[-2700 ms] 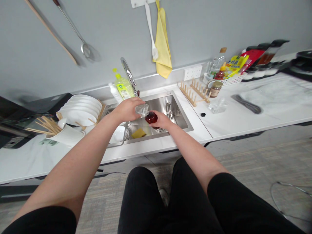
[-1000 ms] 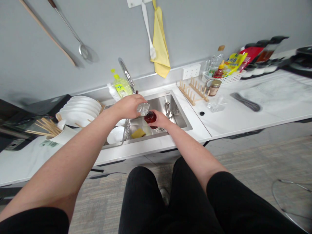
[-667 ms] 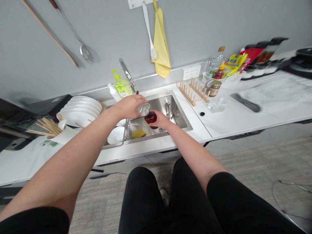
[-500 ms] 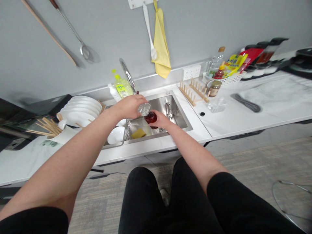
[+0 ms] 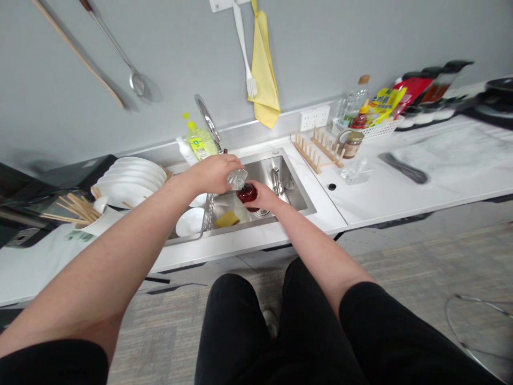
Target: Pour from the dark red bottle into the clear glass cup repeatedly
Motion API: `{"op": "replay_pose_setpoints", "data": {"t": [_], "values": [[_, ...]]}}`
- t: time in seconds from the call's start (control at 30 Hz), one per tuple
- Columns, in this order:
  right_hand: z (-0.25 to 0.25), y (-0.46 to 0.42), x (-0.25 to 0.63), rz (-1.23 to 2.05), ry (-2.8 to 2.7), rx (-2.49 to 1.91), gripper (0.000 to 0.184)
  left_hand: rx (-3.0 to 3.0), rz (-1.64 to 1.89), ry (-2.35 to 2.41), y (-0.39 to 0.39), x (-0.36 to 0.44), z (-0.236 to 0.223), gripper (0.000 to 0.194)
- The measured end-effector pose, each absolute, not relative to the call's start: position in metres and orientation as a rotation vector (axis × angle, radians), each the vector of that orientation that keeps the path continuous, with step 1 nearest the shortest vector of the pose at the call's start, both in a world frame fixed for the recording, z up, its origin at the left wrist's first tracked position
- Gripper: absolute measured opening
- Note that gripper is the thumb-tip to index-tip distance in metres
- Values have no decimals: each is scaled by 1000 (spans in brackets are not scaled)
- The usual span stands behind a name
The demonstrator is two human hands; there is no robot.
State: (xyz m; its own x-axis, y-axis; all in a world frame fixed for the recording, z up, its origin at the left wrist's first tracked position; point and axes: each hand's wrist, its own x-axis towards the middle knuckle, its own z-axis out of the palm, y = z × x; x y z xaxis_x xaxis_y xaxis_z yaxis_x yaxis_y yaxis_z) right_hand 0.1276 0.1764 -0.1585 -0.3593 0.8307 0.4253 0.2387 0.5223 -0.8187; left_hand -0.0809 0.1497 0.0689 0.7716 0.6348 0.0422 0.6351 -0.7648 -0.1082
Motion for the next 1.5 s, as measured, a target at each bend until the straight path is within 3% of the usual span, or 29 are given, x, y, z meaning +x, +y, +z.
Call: {"op": "replay_pose_setpoints", "data": {"t": [0.57, 1.17, 1.5], "values": [[-159, 177, 127, 828, -1855, -874, 89, -2880, -105, -1056, 153, -88, 63, 72], [-153, 170, 126, 830, -1880, -831, 89, -2801, -908, -1383, 135, -132, 2, 69], [-159, 175, 125, 815, -1873, -840, 91, -2745, -1502, -1653, 138, -146, -48, 81]]}}
